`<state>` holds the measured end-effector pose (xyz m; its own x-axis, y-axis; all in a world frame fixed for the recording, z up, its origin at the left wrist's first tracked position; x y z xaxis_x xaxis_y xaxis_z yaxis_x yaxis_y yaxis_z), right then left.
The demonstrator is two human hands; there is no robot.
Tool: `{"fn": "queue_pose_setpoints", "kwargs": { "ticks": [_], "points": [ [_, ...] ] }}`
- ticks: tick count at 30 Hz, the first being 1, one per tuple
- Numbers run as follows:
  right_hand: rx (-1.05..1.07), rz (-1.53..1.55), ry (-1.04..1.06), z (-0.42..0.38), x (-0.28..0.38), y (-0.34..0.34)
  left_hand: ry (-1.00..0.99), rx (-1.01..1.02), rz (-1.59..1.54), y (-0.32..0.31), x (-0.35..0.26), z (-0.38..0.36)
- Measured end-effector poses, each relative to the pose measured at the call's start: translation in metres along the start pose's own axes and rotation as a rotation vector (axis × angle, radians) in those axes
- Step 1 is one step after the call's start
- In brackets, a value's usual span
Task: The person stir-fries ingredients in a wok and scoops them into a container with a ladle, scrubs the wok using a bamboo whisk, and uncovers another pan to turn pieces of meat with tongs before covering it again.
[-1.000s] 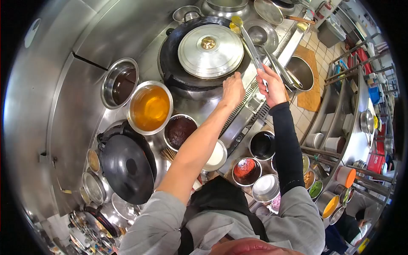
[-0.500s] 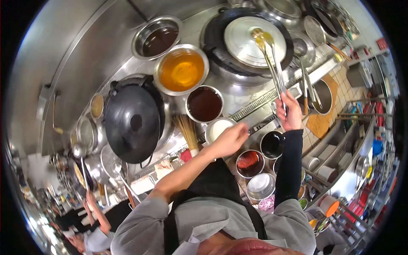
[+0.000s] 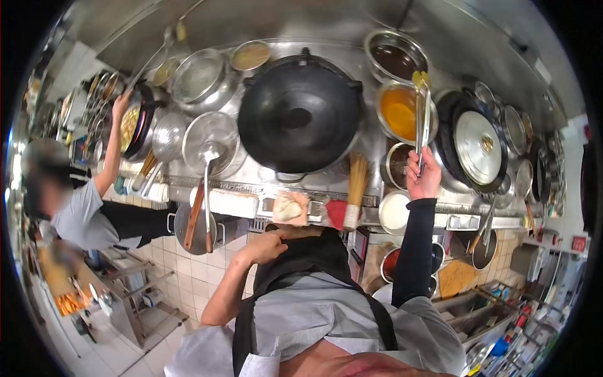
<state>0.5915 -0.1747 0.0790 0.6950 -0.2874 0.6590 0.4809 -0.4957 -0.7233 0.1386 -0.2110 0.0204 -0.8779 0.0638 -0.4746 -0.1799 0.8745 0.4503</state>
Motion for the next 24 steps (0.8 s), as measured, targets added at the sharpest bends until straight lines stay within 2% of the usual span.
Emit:
{"fn": "queue_pose_setpoints", "kwargs": {
  "ticks": [5,9,12,15,16,19,21,23,24],
  "points": [
    [0.166,-0.014,-0.184,-0.002,-0.113,-0.109,0.013,-0.087,-0.169,0.014,0.109,-0.039],
    [0.169,-0.066,-0.313,0.028,-0.193,-0.156,0.061,-0.151,-0.267,0.040,0.167,-0.074],
    [0.066,-0.199,-0.264,0.039,-0.226,-0.192,0.086,-0.252,-0.281,0.046,0.221,-0.097],
    [0.165,-0.388,-0.232,0.058,-0.250,-0.229,0.151,-0.166,-0.286,0.032,0.267,-0.114],
    [0.195,-0.515,-0.189,0.067,-0.257,-0.245,0.124,-0.118,-0.310,0.026,0.276,-0.121],
    [0.374,-1.230,0.158,0.123,-0.281,-0.299,0.378,0.156,-0.520,-0.018,0.317,-0.139],
    [0.675,-1.735,0.881,0.161,-0.304,-0.355,0.474,0.078,-0.567,-0.044,0.350,-0.146],
    [0.802,-2.081,0.678,0.209,-0.351,-0.386,0.608,-0.072,-0.727,-0.082,0.393,-0.156],
    [0.737,-2.239,0.605,0.225,-0.368,-0.402,0.642,-0.208,-0.898,-0.100,0.410,-0.163]
  ]
}}
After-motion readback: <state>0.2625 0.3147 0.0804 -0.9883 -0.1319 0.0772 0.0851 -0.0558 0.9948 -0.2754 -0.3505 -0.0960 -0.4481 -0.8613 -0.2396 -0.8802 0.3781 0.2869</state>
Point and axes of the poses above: each hand's wrist, its own z-axis towards the middle knuckle, its own y-axis out of the back of the hand, x = y × z, the point moved 8 cm from there along z, towards the middle knuckle, and after that the axes turned 9 degrees about y, right-handed, at the moved point
